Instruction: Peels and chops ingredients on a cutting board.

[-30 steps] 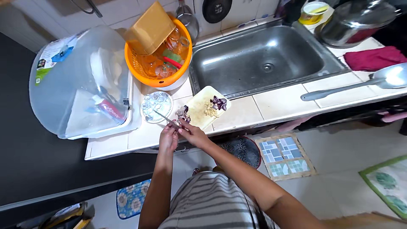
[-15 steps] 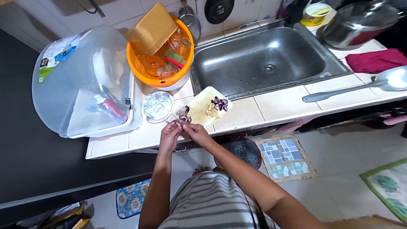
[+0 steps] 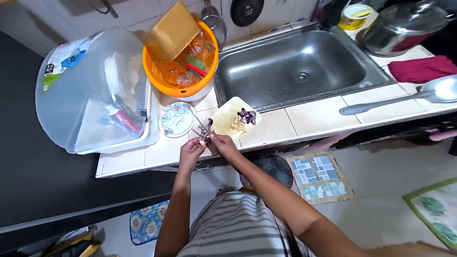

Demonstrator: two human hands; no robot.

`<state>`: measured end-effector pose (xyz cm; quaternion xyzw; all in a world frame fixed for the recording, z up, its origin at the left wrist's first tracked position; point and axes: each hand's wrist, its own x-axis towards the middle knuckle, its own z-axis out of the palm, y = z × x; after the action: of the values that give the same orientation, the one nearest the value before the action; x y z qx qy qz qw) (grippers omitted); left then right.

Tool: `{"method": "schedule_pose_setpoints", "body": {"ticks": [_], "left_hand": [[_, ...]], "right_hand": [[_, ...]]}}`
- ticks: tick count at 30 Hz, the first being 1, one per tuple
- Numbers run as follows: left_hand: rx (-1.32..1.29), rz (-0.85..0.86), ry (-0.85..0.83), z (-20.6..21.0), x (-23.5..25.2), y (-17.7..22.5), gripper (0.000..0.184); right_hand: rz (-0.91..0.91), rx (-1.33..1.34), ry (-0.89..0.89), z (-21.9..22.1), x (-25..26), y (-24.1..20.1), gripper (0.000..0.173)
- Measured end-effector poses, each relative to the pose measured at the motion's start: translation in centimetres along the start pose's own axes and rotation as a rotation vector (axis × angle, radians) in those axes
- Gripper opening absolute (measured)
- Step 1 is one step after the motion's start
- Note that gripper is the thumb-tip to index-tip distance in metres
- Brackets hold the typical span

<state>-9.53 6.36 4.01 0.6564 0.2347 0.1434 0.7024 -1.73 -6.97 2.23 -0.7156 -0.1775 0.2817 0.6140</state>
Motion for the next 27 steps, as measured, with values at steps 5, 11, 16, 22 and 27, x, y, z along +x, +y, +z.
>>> {"method": "schedule_pose_setpoints", "body": {"ticks": [5,11,16,22,27], "left_hand": [[0.065,0.056,0.055,-0.7,0.2,-0.9,0.035],[0.345,0.186,0.102,-0.7,0.3,-1.5,0.021],[0.427,0.323,0.094,-0.8,0.4,-1.9,0.009],[0.373,0.376,0.062,-1.2,0.4,-1.9,0.011],[0.271,0.428,0.030,-1.5,0.4,-1.9,0.011]], "right_hand": [[0.045,-0.002,-0.011,0.0,-0.1,-0.1,0.042],[0.041,-0.076,-0.124,0.3,-0.2,-0.6,0.044],[0.084,-0.042,-0.265,-0.2,-0.8,-2.5,0.042],[0.189,0.110,-0.235,-0.5,-0.9,-3.2,0.038],[0.184,0.178,-0.226,-0.8,-1.0,-3.7,0.036]]}}
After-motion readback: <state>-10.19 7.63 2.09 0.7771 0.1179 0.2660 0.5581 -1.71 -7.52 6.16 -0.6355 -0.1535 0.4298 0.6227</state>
